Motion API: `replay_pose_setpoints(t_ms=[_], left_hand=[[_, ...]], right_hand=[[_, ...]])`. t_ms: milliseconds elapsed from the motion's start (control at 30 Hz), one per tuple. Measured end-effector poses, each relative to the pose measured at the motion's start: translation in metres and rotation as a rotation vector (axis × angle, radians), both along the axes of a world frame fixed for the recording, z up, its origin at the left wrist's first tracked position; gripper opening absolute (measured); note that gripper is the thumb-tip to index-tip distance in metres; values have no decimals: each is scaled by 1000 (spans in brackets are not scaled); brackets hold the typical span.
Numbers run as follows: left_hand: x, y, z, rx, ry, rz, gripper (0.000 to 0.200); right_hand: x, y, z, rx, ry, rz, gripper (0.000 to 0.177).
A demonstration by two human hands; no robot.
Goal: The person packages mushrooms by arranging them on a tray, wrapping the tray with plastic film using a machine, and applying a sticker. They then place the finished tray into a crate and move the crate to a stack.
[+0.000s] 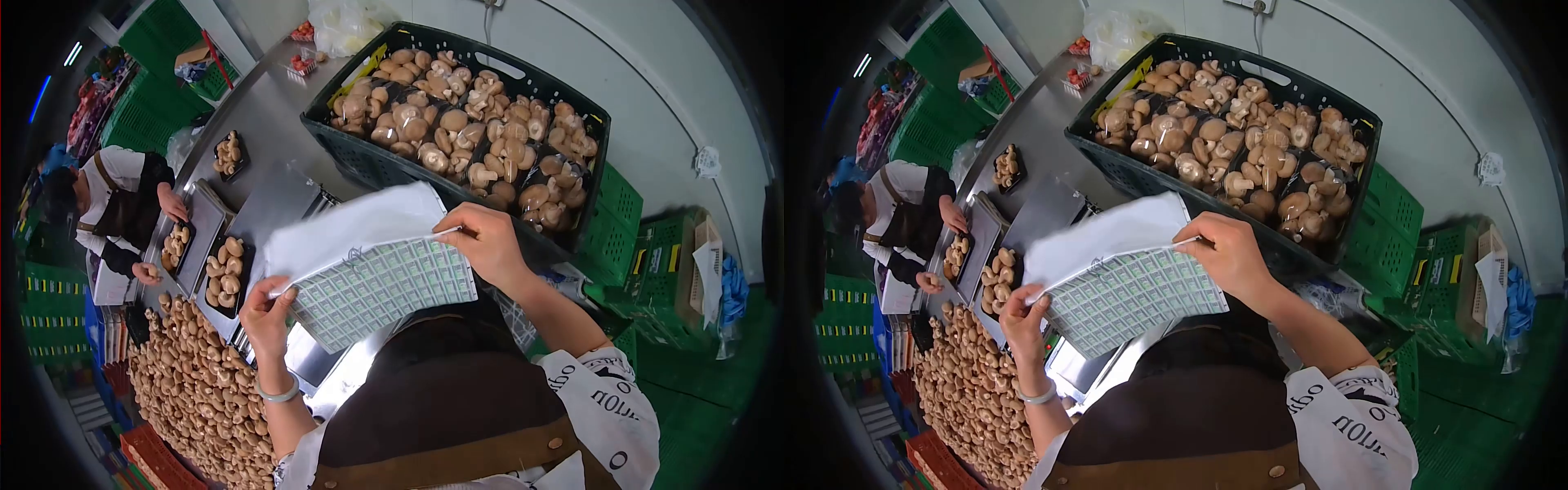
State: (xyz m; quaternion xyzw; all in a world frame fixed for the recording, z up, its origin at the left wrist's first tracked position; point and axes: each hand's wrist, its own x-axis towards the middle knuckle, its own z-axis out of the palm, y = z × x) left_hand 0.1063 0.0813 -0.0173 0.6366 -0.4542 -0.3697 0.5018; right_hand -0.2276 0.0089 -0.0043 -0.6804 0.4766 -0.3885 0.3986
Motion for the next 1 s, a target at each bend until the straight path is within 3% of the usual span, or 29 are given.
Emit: replay_pose_setpoints(t_ms=[33, 167, 300, 400, 433, 500, 600, 667, 733, 767, 867, 1000], left_hand=[[7, 2, -6, 24, -91, 5, 9], [3, 7, 1, 130, -234, 112, 12], [-1, 2, -10, -132, -433, 55, 17], [-27, -13, -7, -226, 187, 9, 11], [-29, -11, -2, -140, 531, -103, 10], [-28, -8, -5, -40, 464, -120, 19], [-35, -13, -7, -15, 405, -73, 29], [-40, -15, -6, -30, 386, -66, 28], [-48, -18, -4, -53, 324, -60, 24], [-51, -19, -4, -66, 292, -57, 22], [-50, -20, -9, -98, 116, -18, 16], [-61, -33, -8, -86, 63, -23, 12]], right_hand=[[-1, 2, 1, -36, 23, -4, 13], [-3, 18, 10, -137, 119, -16, 14], [-10, 28, 14, -268, 185, -37, 15], [-17, 27, 15, -307, 164, -60, 13], [-20, 28, 15, -294, 155, -57, 13], [-24, 28, 14, -266, 134, -49, 12], [-30, 12, 14, -549, 112, 10, 11], [-30, 14, 20, -349, 52, 29, 13], [-28, 27, 24, 28, -49, 49, 14], [-28, 30, 19, 29, -35, 45, 15], [-33, 38, 14, -81, 100, -42, 13], [-50, 38, 5, -367, 277, 7, 16]])
